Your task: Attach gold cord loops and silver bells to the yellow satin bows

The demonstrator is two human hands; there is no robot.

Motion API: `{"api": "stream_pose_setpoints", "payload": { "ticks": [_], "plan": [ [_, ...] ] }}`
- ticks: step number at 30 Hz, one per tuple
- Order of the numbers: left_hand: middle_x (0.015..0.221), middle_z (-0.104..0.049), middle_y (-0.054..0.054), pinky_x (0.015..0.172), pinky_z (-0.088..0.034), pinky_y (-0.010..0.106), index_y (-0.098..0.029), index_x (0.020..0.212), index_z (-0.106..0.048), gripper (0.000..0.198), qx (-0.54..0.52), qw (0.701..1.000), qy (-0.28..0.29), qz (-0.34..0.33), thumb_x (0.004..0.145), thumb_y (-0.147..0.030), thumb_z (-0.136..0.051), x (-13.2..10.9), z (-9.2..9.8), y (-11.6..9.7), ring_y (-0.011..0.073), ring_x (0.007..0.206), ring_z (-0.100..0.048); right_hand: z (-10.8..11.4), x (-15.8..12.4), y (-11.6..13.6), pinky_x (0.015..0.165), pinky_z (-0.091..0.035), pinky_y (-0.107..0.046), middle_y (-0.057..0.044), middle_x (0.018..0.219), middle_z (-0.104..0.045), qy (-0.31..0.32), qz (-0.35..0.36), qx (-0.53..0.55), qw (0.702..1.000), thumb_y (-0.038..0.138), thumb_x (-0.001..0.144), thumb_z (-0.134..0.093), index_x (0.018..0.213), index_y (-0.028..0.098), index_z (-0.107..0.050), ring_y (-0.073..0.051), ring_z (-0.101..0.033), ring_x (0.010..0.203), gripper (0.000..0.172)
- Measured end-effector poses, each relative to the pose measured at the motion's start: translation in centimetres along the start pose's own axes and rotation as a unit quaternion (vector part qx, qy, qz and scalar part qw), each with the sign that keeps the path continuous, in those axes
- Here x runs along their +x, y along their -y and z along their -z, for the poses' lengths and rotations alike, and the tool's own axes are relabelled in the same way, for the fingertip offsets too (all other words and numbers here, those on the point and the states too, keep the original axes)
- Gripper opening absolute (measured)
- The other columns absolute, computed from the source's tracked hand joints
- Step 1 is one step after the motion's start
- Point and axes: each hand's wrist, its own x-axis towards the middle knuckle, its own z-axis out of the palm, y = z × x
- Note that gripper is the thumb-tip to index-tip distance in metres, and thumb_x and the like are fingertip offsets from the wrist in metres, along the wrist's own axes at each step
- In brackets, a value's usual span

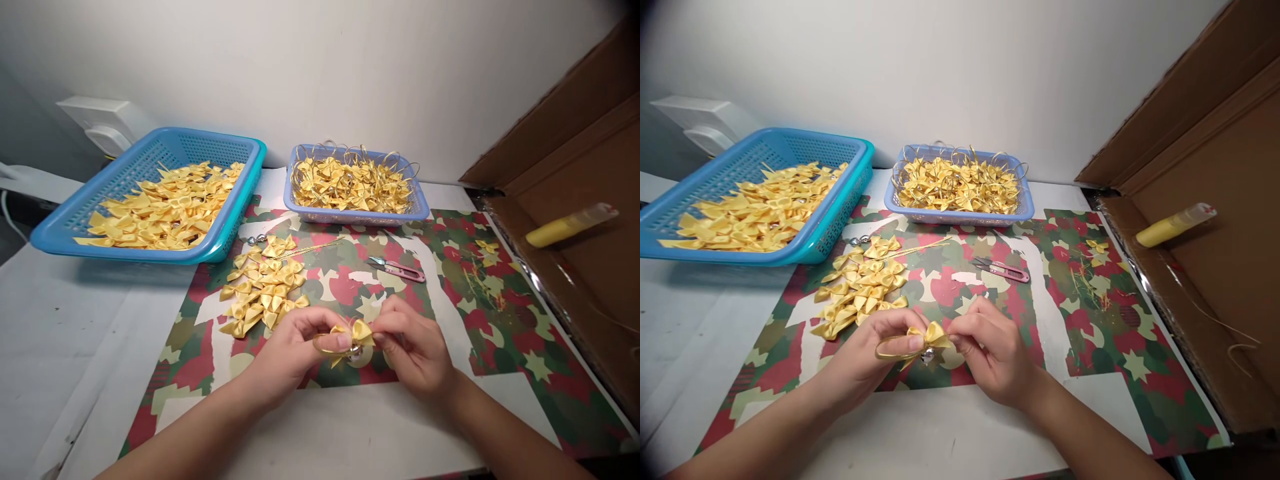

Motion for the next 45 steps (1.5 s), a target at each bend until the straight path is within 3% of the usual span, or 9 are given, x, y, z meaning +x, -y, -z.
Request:
{"api": "stream_pose_setpoints", "payload": {
  "ticks": [7, 13, 24, 30, 45],
  "plan": [
    [0.060, -0.063, -0.001, 0.058, -0.035, 0.021, -0.016, 0.062, -0.069, 0.013, -0.082, 0.992, 0.010, 0.094, 0.061, -0.023, -0.080, 0.1, -0.1, -0.4, 0.0096, 0.059, -0.050, -0.1, -0.1, -0.2, 0.053, -0.043, -0.023, 0.001, 0.065, -0.055, 0.008, -0.013, 0.018, 1.000, 0.003, 0.089, -0.047, 0.094, 0.021, -0.059, -0.013, -0.046, 0.063, 0.022],
    [0.062, -0.061, 0.002, 0.059, -0.036, 0.023, -0.015, 0.060, -0.069, 0.013, -0.089, 0.991, 0.016, 0.101, 0.064, -0.023, -0.078, 0.2, -0.3, -0.5, 0.0118, 0.063, -0.050, 0.3, 0.2, -0.1, 0.053, -0.041, -0.023, 0.000, 0.063, -0.054, 0.017, 0.008, -0.013, 1.000, 0.002, 0.087, -0.048, 0.092, 0.020, -0.060, -0.014, -0.045, 0.063, 0.022],
    [0.062, -0.060, 0.001, 0.061, -0.040, 0.022, -0.014, 0.059, -0.070, 0.013, -0.100, 0.987, -0.024, 0.126, 0.059, -0.021, -0.081, 0.3, -0.2, -0.2, 0.0114, 0.064, -0.051, 1.2, 0.7, 0.4, 0.057, -0.041, -0.029, 0.000, 0.061, -0.057, 0.059, 0.053, -0.110, 0.991, 0.000, 0.087, -0.047, 0.095, 0.018, -0.060, -0.015, -0.045, 0.063, 0.024],
    [0.059, -0.059, 0.000, 0.060, -0.042, 0.022, -0.015, 0.056, -0.068, 0.017, -0.102, 0.984, -0.061, 0.136, 0.057, -0.022, -0.083, 0.4, -0.1, 0.1, 0.0115, 0.062, -0.051, 1.8, 1.0, 0.8, 0.056, -0.039, -0.030, 0.000, 0.060, -0.056, 0.076, 0.047, -0.139, 0.986, 0.003, 0.090, -0.045, 0.095, 0.020, -0.061, -0.016, -0.046, 0.061, 0.024],
    [0.060, -0.058, 0.000, 0.058, -0.040, 0.022, -0.014, 0.058, -0.068, 0.012, -0.100, 0.982, -0.071, 0.141, 0.057, -0.017, -0.080, 0.5, -0.2, 0.1, 0.0109, 0.061, -0.050, 1.9, 0.8, 0.7, 0.060, -0.040, -0.029, -0.001, 0.061, -0.055, 0.108, 0.045, -0.153, 0.981, 0.002, 0.088, -0.045, 0.098, 0.019, -0.061, -0.017, -0.045, 0.065, 0.026]
  ]
}}
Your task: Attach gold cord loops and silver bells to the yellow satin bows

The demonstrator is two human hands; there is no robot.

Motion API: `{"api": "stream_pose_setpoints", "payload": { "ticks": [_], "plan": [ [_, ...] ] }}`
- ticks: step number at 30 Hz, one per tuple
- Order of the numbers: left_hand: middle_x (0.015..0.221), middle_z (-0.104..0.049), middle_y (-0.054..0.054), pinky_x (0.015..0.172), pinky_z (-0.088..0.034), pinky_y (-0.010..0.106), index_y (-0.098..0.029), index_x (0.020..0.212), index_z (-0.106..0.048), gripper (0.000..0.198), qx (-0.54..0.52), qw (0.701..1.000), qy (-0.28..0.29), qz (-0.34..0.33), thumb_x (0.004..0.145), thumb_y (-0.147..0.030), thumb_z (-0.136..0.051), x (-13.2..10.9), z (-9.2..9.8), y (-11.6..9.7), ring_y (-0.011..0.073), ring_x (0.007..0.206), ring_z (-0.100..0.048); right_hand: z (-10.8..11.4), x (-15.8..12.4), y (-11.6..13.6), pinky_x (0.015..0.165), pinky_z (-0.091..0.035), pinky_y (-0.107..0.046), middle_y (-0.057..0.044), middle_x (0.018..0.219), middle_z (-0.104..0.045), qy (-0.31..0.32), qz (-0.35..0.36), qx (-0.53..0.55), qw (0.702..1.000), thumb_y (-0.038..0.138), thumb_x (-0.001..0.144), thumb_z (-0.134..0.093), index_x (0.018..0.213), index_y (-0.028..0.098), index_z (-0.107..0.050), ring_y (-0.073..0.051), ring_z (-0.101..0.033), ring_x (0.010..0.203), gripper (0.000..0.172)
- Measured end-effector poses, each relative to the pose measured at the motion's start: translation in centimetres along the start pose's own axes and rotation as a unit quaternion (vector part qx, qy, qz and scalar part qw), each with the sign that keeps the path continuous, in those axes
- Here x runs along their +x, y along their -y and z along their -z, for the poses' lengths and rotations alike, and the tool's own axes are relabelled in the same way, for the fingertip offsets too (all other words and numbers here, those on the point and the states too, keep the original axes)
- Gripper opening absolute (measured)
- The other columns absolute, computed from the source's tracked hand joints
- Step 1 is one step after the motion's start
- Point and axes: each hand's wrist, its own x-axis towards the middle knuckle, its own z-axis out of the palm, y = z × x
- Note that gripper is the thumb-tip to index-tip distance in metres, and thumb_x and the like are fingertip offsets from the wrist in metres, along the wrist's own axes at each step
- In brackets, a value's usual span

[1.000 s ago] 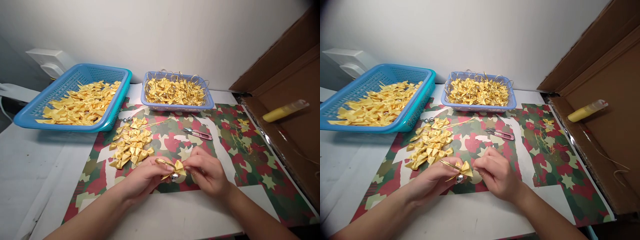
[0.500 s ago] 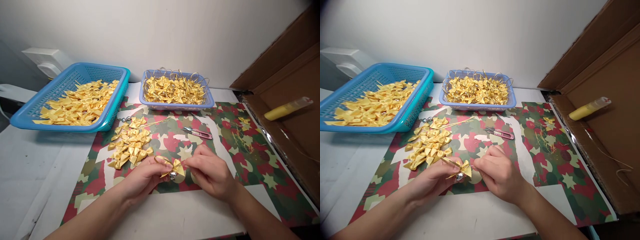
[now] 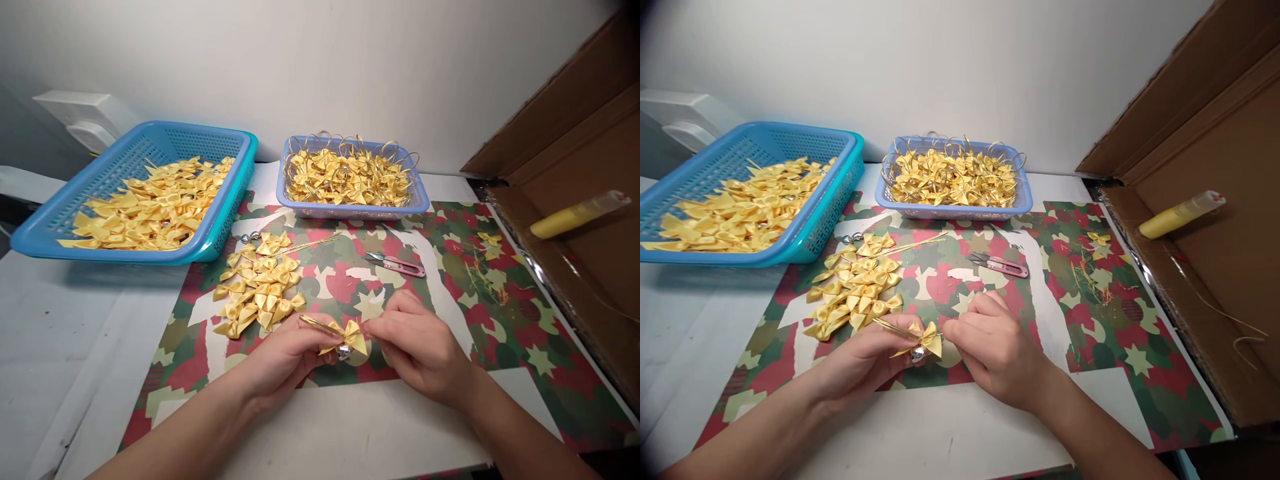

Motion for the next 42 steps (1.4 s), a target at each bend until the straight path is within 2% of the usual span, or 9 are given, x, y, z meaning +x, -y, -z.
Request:
{"api": "stream_pose_setpoints", "payload": {
  "ticks": [7, 10, 14, 20, 24, 32, 42],
  "plan": [
    [0.059, -0.056, 0.000, 0.058, -0.037, 0.023, -0.013, 0.056, -0.066, 0.015, 0.003, 1.000, -0.003, -0.010, 0.057, -0.019, -0.080, 0.0, -0.2, 0.2, 0.0103, 0.060, -0.046, -1.2, 0.0, 0.5, 0.055, -0.042, -0.028, 0.000, 0.060, -0.056, -0.058, -0.035, 0.028, 0.997, 0.001, 0.088, -0.045, 0.092, 0.020, -0.061, -0.015, -0.045, 0.059, 0.025],
    [0.059, -0.055, -0.002, 0.061, -0.039, 0.024, -0.014, 0.054, -0.065, 0.018, -0.006, 0.999, -0.030, -0.011, 0.056, -0.020, -0.082, -0.1, -0.4, 0.4, 0.0107, 0.063, -0.048, -1.7, 0.0, 0.9, 0.055, -0.043, -0.028, -0.001, 0.063, -0.060, -0.076, -0.052, 0.051, 0.995, 0.001, 0.088, -0.046, 0.091, 0.019, -0.061, -0.015, -0.046, 0.060, 0.024],
    [0.061, -0.057, -0.001, 0.064, -0.041, 0.024, -0.014, 0.056, -0.066, 0.022, -0.030, 0.999, -0.028, -0.032, 0.055, -0.025, -0.085, -0.1, -0.6, 0.7, 0.0113, 0.065, -0.049, -2.0, -0.1, 1.0, 0.051, -0.042, -0.026, -0.001, 0.065, -0.059, -0.093, -0.080, 0.072, 0.990, 0.002, 0.088, -0.047, 0.089, 0.020, -0.061, -0.014, -0.045, 0.060, 0.022],
    [0.065, -0.060, 0.000, 0.066, -0.043, 0.023, -0.015, 0.056, -0.066, 0.019, -0.061, 0.996, -0.047, -0.038, 0.056, -0.021, -0.084, -0.1, -0.4, 0.7, 0.0115, 0.069, -0.053, -1.5, 0.0, 0.6, 0.052, -0.042, -0.025, -0.002, 0.069, -0.062, -0.079, -0.082, 0.081, 0.990, 0.000, 0.087, -0.049, 0.091, 0.020, -0.061, -0.014, -0.046, 0.063, 0.024],
    [0.063, -0.058, -0.001, 0.063, -0.042, 0.021, -0.015, 0.054, -0.066, 0.018, -0.050, 0.997, -0.030, -0.042, 0.057, -0.021, -0.083, 0.0, -0.4, 0.6, 0.0108, 0.066, -0.051, -0.9, 0.3, 0.5, 0.053, -0.043, -0.025, -0.001, 0.065, -0.060, -0.066, -0.065, 0.059, 0.994, 0.000, 0.087, -0.047, 0.090, 0.020, -0.062, -0.014, -0.046, 0.062, 0.024],
    [0.058, -0.055, -0.002, 0.059, -0.038, 0.021, -0.015, 0.054, -0.062, 0.025, -0.018, 0.998, -0.051, -0.019, 0.054, -0.026, -0.085, 0.1, -0.5, 0.6, 0.0100, 0.062, -0.048, -0.1, 0.1, 0.2, 0.059, -0.039, -0.028, -0.001, 0.062, -0.056, -0.005, -0.019, -0.008, 1.000, 0.000, 0.089, -0.045, 0.093, 0.016, -0.060, -0.016, -0.041, 0.065, 0.023],
    [0.059, -0.055, -0.003, 0.062, -0.039, 0.024, -0.015, 0.054, -0.060, 0.024, -0.028, 0.997, -0.066, -0.028, 0.054, -0.025, -0.081, -0.2, -0.6, 0.7, 0.0107, 0.064, -0.045, -0.6, 0.2, 0.1, 0.059, -0.040, -0.027, -0.001, 0.061, -0.056, -0.036, -0.039, 0.023, 0.998, 0.000, 0.089, -0.046, 0.089, 0.017, -0.059, -0.015, -0.043, 0.063, 0.021]
  ]
}}
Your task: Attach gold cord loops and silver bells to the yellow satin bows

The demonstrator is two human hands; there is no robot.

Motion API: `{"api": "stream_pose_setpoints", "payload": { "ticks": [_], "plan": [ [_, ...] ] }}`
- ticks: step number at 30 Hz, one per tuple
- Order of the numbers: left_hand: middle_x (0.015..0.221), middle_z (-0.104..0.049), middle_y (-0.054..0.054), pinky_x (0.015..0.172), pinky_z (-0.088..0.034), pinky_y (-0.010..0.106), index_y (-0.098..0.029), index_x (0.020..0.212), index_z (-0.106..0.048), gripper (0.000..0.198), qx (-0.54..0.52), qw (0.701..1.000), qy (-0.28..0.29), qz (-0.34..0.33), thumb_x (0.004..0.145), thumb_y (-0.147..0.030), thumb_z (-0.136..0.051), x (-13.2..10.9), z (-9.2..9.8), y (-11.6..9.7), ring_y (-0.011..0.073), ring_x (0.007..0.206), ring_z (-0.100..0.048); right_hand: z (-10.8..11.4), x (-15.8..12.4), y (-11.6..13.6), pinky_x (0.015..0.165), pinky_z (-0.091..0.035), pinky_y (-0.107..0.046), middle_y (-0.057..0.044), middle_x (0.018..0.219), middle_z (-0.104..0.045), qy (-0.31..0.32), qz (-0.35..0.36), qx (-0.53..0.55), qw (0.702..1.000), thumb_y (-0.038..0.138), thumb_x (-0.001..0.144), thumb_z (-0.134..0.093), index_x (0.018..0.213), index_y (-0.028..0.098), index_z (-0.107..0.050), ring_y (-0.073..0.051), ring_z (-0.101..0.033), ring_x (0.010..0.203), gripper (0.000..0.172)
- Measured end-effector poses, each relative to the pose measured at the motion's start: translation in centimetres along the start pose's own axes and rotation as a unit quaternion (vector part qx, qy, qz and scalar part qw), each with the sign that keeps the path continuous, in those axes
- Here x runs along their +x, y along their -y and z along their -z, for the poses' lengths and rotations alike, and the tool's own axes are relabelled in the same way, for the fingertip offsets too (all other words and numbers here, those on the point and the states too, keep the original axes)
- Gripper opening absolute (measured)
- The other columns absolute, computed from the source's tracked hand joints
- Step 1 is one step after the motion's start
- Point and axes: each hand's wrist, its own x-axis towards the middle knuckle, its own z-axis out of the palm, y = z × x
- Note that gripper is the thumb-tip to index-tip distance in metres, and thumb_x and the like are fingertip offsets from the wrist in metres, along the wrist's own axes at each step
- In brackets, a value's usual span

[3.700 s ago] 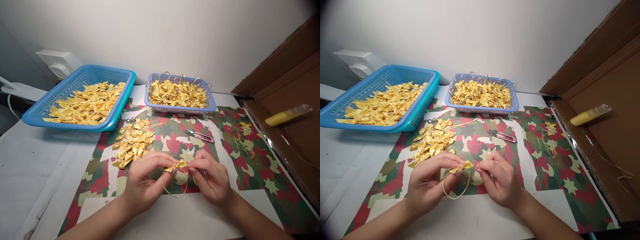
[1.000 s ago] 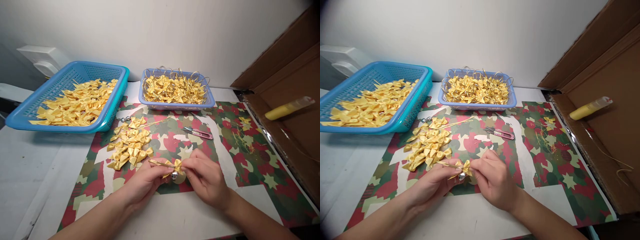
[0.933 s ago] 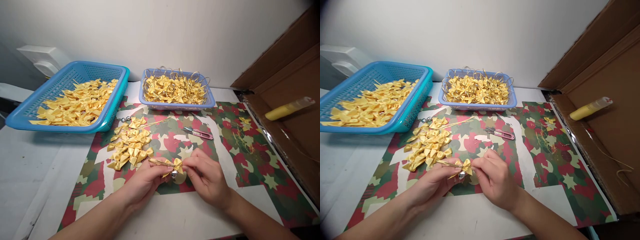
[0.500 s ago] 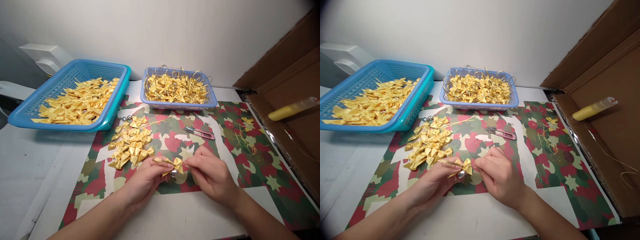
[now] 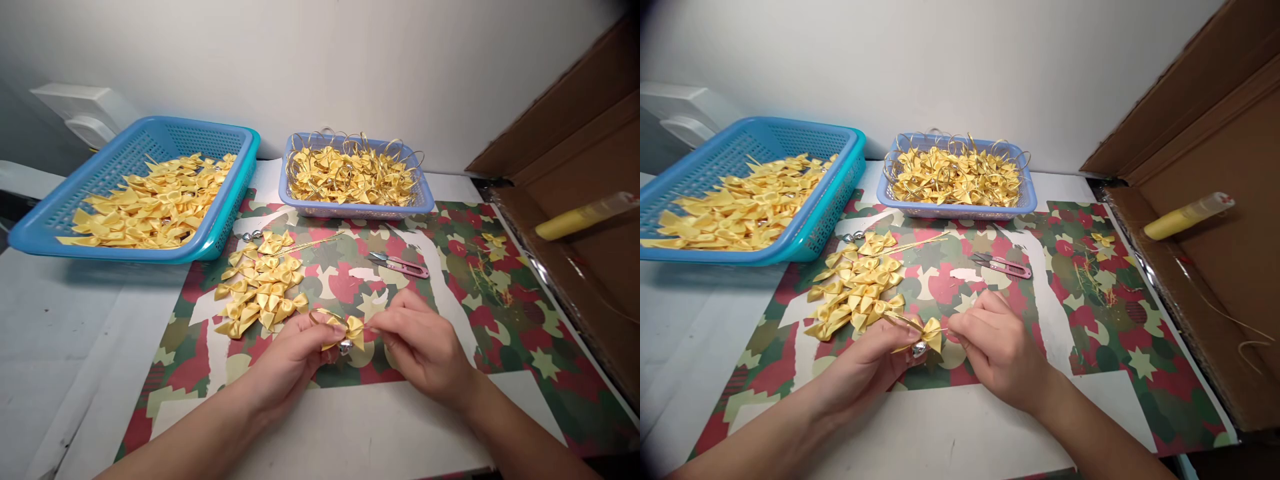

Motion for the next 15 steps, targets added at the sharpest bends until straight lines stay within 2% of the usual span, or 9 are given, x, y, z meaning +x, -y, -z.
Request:
{"api": "stream_pose_setpoints", "payload": {
  "ticks": [5, 15],
  "plan": [
    [0.052, -0.049, -0.006, 0.060, -0.036, 0.024, -0.016, 0.049, -0.052, 0.032, -0.005, 1.000, 0.016, -0.005, 0.057, -0.027, -0.081, -0.08, 0.15, 0.07, 0.0089, 0.058, -0.040, 0.06, 0.16, -0.02, 0.058, -0.041, -0.026, -0.001, 0.062, -0.058, 0.000, -0.005, 0.008, 1.000, -0.001, 0.089, -0.046, 0.087, 0.017, -0.058, -0.014, -0.045, 0.063, 0.022],
    [0.055, -0.050, -0.005, 0.061, -0.036, 0.025, -0.017, 0.052, -0.051, 0.032, 0.000, 1.000, 0.018, -0.006, 0.059, -0.028, -0.081, 0.04, 0.18, 0.02, 0.0096, 0.059, -0.040, 0.03, 0.25, 0.09, 0.057, -0.041, -0.026, 0.000, 0.063, -0.059, -0.008, -0.007, 0.011, 1.000, -0.002, 0.088, -0.046, 0.087, 0.018, -0.058, -0.014, -0.045, 0.062, 0.023]
  ]
}}
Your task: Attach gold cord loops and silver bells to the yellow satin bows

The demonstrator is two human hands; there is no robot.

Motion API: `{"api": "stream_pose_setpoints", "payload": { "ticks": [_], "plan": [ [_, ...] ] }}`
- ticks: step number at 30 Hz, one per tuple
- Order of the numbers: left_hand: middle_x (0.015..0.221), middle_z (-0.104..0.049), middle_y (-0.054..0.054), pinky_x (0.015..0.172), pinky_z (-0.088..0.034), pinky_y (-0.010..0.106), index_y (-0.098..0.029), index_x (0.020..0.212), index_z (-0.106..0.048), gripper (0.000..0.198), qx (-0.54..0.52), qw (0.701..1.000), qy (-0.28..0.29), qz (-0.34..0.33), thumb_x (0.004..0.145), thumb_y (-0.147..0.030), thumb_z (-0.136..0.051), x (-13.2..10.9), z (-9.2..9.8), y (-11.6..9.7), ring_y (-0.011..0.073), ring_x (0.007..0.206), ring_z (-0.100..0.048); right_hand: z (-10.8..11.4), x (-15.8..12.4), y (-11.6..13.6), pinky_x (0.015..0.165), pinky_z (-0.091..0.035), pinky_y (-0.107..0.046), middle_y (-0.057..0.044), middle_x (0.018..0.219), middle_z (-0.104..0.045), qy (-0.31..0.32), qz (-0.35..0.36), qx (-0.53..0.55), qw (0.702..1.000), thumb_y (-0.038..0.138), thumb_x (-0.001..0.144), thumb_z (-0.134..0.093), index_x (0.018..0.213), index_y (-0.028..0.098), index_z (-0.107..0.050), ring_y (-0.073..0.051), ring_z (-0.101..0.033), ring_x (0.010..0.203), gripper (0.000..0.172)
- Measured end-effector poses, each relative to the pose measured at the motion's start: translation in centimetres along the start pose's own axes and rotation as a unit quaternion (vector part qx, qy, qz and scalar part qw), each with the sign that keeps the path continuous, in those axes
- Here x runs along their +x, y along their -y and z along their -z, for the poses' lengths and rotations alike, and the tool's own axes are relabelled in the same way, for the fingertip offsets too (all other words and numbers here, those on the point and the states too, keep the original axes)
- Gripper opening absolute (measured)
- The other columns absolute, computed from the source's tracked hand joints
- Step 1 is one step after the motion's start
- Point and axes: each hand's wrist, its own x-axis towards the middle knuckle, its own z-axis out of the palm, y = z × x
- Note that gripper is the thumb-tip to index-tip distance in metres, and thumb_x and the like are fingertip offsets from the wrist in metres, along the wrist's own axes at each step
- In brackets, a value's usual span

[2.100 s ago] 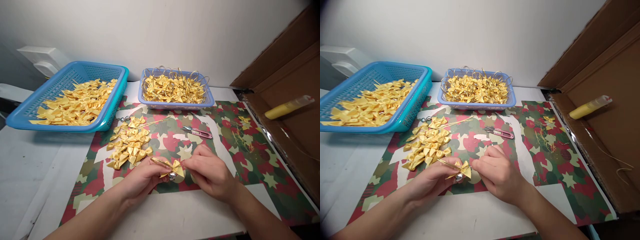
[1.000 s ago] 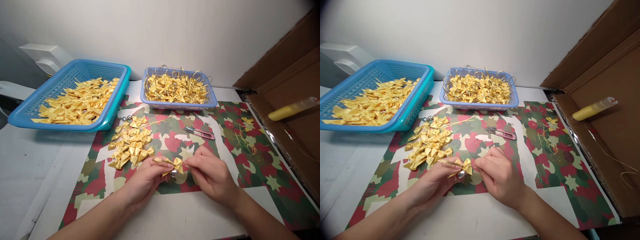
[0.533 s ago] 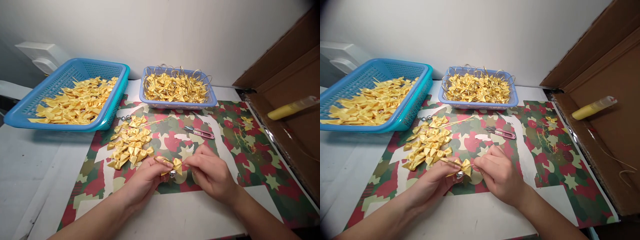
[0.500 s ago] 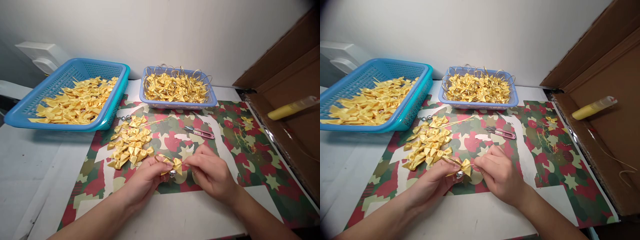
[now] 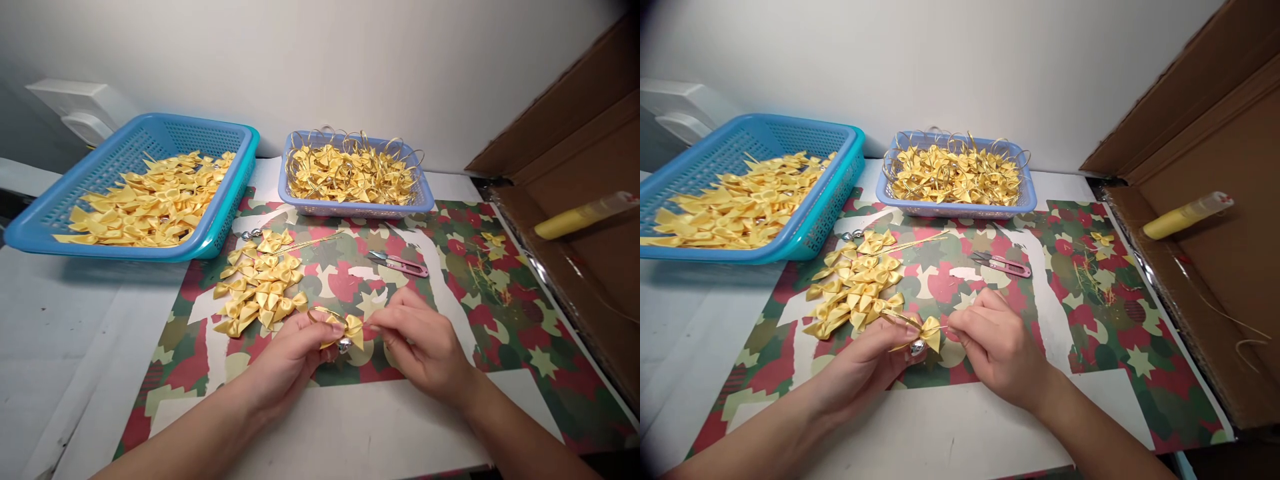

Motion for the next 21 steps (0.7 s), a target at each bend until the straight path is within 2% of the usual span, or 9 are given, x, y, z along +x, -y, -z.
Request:
{"api": "stream_pose_setpoints", "payload": {
  "ticks": [7, 21],
  "plan": [
    [0.056, -0.051, -0.004, 0.062, -0.035, 0.025, -0.017, 0.055, -0.053, 0.029, 0.015, 1.000, 0.006, 0.000, 0.062, -0.029, -0.079, -0.09, 0.19, 0.21, 0.0106, 0.060, -0.042, -0.07, 0.01, 0.05, 0.057, -0.041, -0.027, 0.000, 0.062, -0.058, 0.011, -0.004, 0.015, 1.000, -0.002, 0.088, -0.046, 0.087, 0.017, -0.059, -0.013, -0.044, 0.061, 0.023],
    [0.058, -0.052, -0.004, 0.061, -0.038, 0.023, -0.016, 0.055, -0.055, 0.027, 0.001, 1.000, 0.026, -0.006, 0.063, -0.028, -0.079, -0.14, 0.15, -0.01, 0.0100, 0.061, -0.042, -0.68, -0.53, -0.28, 0.054, -0.040, -0.022, 0.001, 0.068, -0.062, -0.012, -0.072, 0.094, 0.993, 0.002, 0.088, -0.050, 0.086, 0.020, -0.059, -0.013, -0.045, 0.065, 0.021]
  ]
}}
